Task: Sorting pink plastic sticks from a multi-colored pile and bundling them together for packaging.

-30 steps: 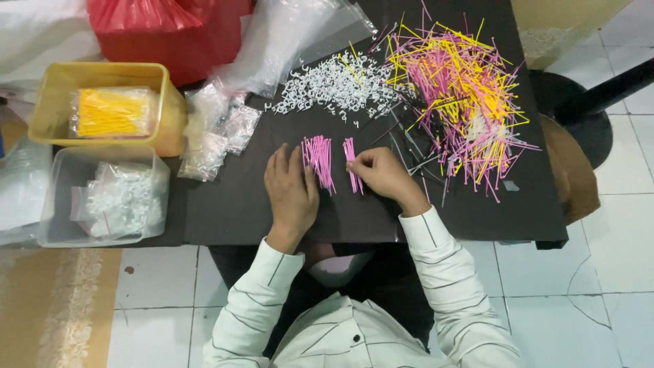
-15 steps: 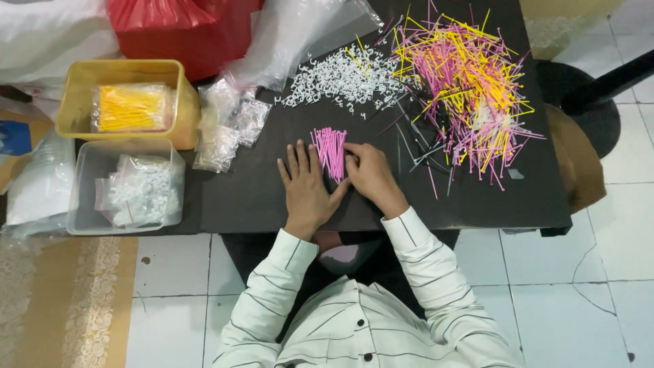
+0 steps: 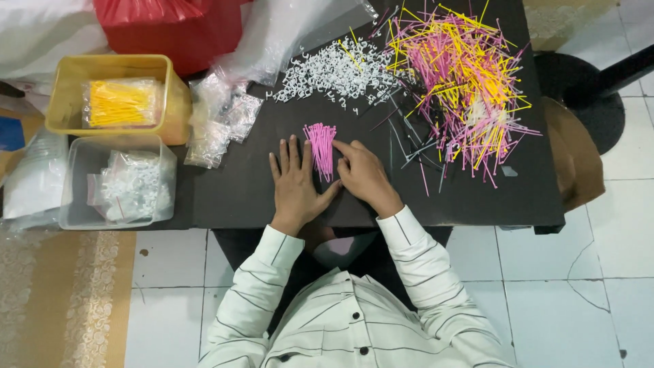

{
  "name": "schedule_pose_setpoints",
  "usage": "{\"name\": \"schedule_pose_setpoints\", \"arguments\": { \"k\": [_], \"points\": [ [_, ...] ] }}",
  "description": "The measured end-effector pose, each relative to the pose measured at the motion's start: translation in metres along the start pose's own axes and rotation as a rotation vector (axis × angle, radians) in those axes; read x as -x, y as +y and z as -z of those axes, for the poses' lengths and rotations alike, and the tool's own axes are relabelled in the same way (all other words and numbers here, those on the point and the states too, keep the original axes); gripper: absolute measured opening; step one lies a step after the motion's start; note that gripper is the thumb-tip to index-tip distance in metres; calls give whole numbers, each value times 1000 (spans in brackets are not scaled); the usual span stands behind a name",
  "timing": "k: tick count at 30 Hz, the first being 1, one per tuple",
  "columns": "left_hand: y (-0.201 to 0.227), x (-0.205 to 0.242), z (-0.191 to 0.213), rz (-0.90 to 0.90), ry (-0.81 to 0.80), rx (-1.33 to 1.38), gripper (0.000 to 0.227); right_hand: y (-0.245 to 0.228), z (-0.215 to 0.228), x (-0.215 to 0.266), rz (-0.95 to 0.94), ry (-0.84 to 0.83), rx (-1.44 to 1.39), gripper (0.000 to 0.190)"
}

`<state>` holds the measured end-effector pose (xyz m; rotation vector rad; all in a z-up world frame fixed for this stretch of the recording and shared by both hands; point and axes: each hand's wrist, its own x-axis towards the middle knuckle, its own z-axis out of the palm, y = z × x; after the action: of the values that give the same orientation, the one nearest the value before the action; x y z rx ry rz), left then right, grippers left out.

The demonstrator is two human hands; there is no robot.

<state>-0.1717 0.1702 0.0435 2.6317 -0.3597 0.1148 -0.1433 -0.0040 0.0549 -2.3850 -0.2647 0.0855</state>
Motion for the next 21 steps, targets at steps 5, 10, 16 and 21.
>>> {"name": "schedule_pose_setpoints", "arguments": {
  "k": [5,10,16,21],
  "points": [
    [3,2,5,39,-45,-21,105,-3,3,4,-6,-14,-40,46],
    [2,1,1,11,-17,-31,102,8,-1,15,42,42,-109,40],
    [5,2,-5,-69,126,104,99,2,27,43,65,88,-338,32],
    [45,-14,-4,-263,248,289,47,35,69,62,-87,381,-235,18]
  ]
}}
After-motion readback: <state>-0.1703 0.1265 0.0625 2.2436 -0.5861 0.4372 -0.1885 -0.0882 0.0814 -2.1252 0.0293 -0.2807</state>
